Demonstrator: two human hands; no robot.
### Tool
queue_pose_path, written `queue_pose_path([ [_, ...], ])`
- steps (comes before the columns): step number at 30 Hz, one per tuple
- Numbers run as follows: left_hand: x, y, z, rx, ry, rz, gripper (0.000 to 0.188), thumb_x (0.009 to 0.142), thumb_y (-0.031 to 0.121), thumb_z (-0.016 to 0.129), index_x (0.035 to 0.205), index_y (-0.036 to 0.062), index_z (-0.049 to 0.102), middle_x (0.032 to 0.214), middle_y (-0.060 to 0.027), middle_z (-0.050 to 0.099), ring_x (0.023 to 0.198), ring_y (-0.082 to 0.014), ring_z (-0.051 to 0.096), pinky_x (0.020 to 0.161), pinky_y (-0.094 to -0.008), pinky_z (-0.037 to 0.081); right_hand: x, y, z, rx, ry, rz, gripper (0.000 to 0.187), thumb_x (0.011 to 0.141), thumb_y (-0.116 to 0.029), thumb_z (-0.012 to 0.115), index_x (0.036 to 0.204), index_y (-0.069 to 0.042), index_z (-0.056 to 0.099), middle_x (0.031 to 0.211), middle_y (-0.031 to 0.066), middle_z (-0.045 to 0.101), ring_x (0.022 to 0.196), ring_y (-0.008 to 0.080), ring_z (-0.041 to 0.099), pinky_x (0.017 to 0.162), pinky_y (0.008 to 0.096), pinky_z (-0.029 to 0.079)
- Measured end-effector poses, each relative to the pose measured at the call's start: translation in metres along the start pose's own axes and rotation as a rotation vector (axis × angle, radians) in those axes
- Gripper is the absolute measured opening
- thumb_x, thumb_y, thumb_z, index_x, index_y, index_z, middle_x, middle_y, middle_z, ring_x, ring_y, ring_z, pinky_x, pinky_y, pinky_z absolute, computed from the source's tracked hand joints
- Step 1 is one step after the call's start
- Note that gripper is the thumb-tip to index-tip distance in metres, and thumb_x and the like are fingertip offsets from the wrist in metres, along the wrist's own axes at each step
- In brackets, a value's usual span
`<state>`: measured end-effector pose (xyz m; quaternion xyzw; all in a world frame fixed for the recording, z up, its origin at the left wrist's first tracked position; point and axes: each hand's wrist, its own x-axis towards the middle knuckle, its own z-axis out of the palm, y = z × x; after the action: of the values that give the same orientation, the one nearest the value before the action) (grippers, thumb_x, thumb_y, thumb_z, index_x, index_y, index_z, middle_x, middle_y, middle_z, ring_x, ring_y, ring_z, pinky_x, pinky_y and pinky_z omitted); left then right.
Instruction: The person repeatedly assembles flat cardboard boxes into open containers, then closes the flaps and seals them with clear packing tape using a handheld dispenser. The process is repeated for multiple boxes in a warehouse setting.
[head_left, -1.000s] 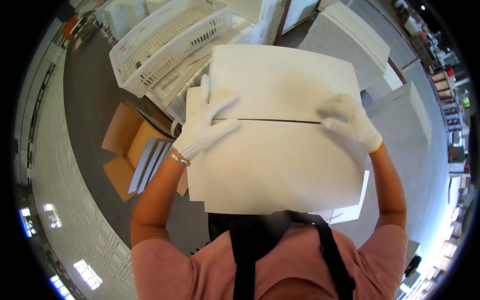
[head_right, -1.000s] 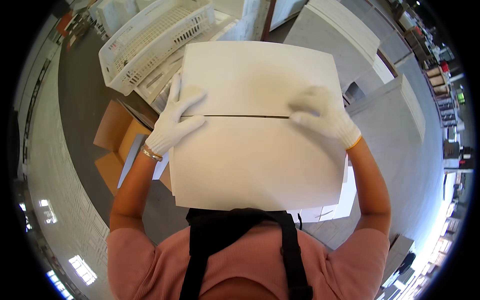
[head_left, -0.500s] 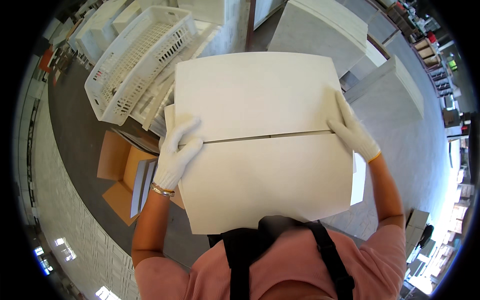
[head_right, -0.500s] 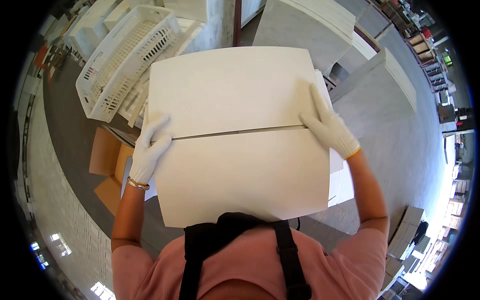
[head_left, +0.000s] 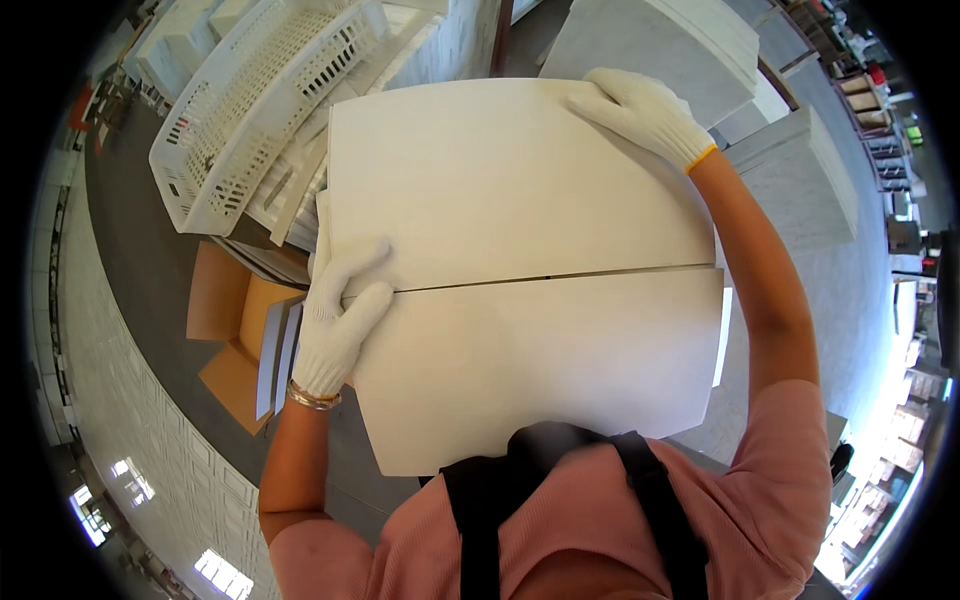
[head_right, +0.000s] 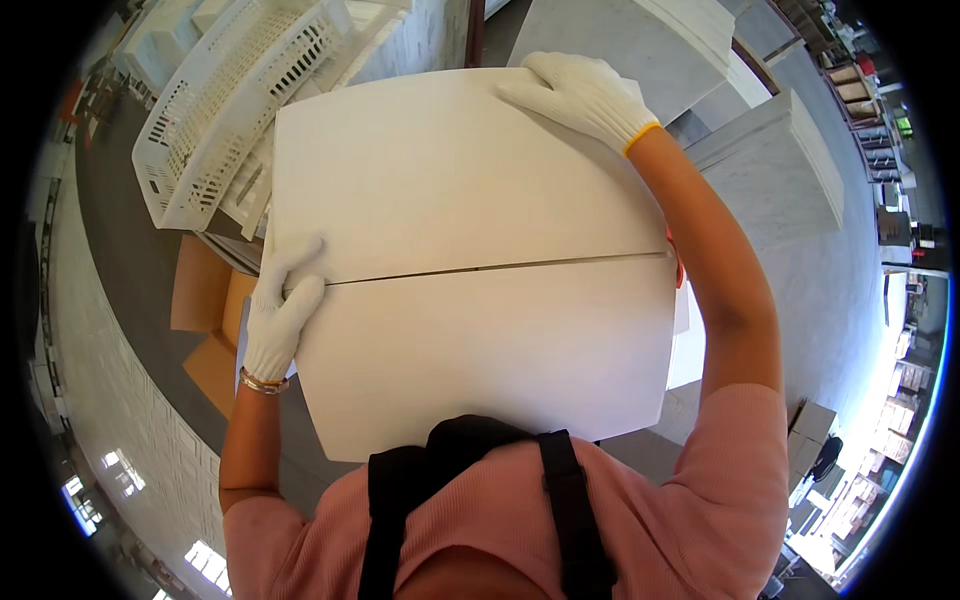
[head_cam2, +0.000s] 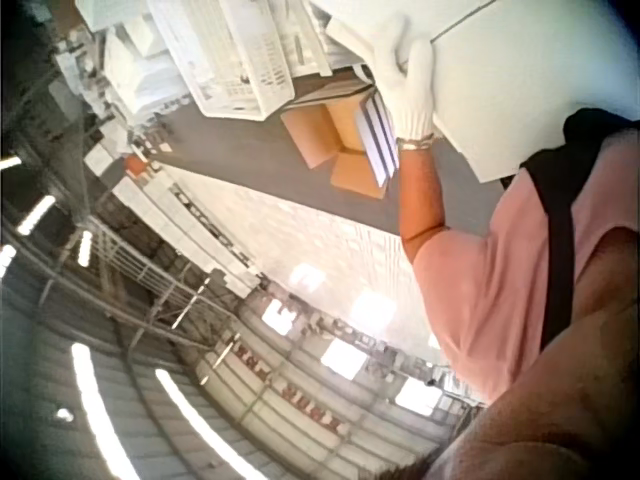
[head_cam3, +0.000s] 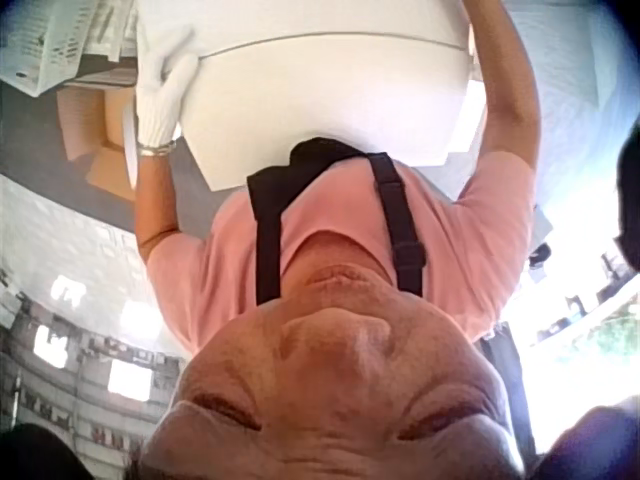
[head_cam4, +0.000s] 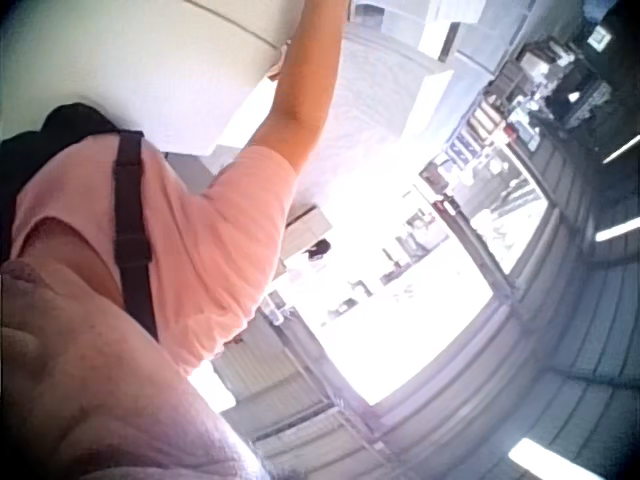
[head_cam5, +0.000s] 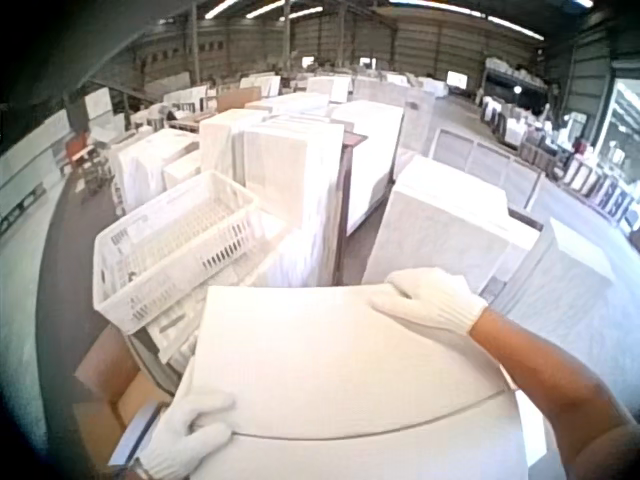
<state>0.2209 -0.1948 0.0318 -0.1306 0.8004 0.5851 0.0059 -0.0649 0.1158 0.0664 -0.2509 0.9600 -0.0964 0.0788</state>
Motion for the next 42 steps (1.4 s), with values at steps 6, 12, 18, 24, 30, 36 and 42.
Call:
queue_pose_path([
  [6, 0.002, -0.003, -0.009, 0.178, -0.042, 0.013, 0.05, 0.09, 0.013, 0.062, 0.139, 0.0073, 0.061, 0.148, -0.0152, 0.054, 0.136, -0.0238, 0.051, 0.113, -0.037, 0.041, -0.011, -0.013, 0.005, -0.092, 0.102, -0.008, 0.061, 0.092, -0.063, 0.056, 0.125, -0.013, 0.068, 0.12, 0.0118, 0.072, 0.115, 0.0354, 0.065, 0.096, 0.0485, 0.051],
  [12, 0.006, 0.008, -0.008, 0.173, -0.04, 0.025, 0.05, 0.086, 0.012, 0.066, 0.136, 0.0032, 0.064, 0.156, -0.0205, 0.046, 0.143, -0.0319, 0.045, 0.119, -0.0416, 0.034, -0.019, -0.01, 0.002, -0.071, 0.129, -0.091, 0.067, 0.092, -0.062, 0.059, 0.139, -0.014, 0.061, 0.135, 0.0135, 0.065, 0.126, 0.0363, 0.059, 0.105, 0.0466, 0.047],
  [18, 0.005, 0.008, -0.007, 0.211, -0.016, -0.021, 0.049, 0.089, 0.007, 0.061, 0.137, -0.0013, 0.062, 0.146, -0.0187, 0.056, 0.138, -0.0285, 0.05, 0.118, -0.0395, 0.036, -0.048, 0.088, -0.01, 0.673, 0.334, 0.092, 0.082, 0.091, -0.058, 0.065, 0.154, -0.009, 0.048, 0.155, 0.016, 0.051, 0.145, 0.029, 0.046, 0.118, 0.0403, 0.036],
  [24, -0.002, 0.007, 0.004, 0.144, 0.058, -0.068, 0.049, 0.09, 0.006, 0.058, 0.138, -0.0038, 0.061, 0.147, -0.0169, 0.057, 0.139, -0.0266, 0.05, 0.118, -0.0386, 0.035, -0.166, 0.21, 0.07, 0.571, -0.253, 0.635, 0.088, 0.076, -0.048, 0.078, 0.147, -0.004, 0.051, 0.149, 0.0208, 0.051, 0.138, 0.0321, 0.049, 0.111, 0.0391, 0.043],
  [30, 0.004, 0.0, -0.009, 0.161, -0.028, 0.025, 0.046, 0.094, 0.012, 0.062, 0.139, -0.0017, 0.061, 0.147, -0.0155, 0.057, 0.139, -0.0241, 0.049, 0.118, -0.0371, 0.035, -0.221, 0.288, 0.243, 0.242, 0.137, 0.773, 0.086, 0.064, -0.025, 0.081, 0.143, -0.008, 0.052, 0.148, 0.022, 0.042, 0.127, 0.0423, 0.055, 0.102, 0.0445, 0.051],
  [36, -0.001, -0.001, -0.012, 0.13, -0.024, 0.082, 0.045, 0.096, 0.015, 0.062, 0.139, 0.0012, 0.062, 0.144, -0.0111, 0.059, 0.137, -0.0213, 0.05, 0.117, -0.035, 0.036, -0.222, 0.267, 0.206, 0.419, 0.096, 0.708, 0.065, 0.079, -0.026, 0.074, 0.14, -0.009, 0.061, 0.105, 0.0255, 0.074, 0.1, 0.04, 0.072, 0.089, 0.0433, 0.054],
  [42, 0.003, -0.014, -0.006, 0.022, -0.078, 0.129, 0.043, 0.096, 0.017, 0.064, 0.138, 0.0061, 0.064, 0.149, -0.0073, 0.054, 0.14, -0.0189, 0.047, 0.118, -0.0344, 0.035, -0.233, 0.205, 0.007, 0.828, 0.255, 0.457, 0.057, 0.074, -0.014, 0.068, 0.13, -0.003, 0.064, 0.101, 0.005, 0.068, 0.076, 0.014, 0.064, 0.071, 0.0313, 0.055],
])
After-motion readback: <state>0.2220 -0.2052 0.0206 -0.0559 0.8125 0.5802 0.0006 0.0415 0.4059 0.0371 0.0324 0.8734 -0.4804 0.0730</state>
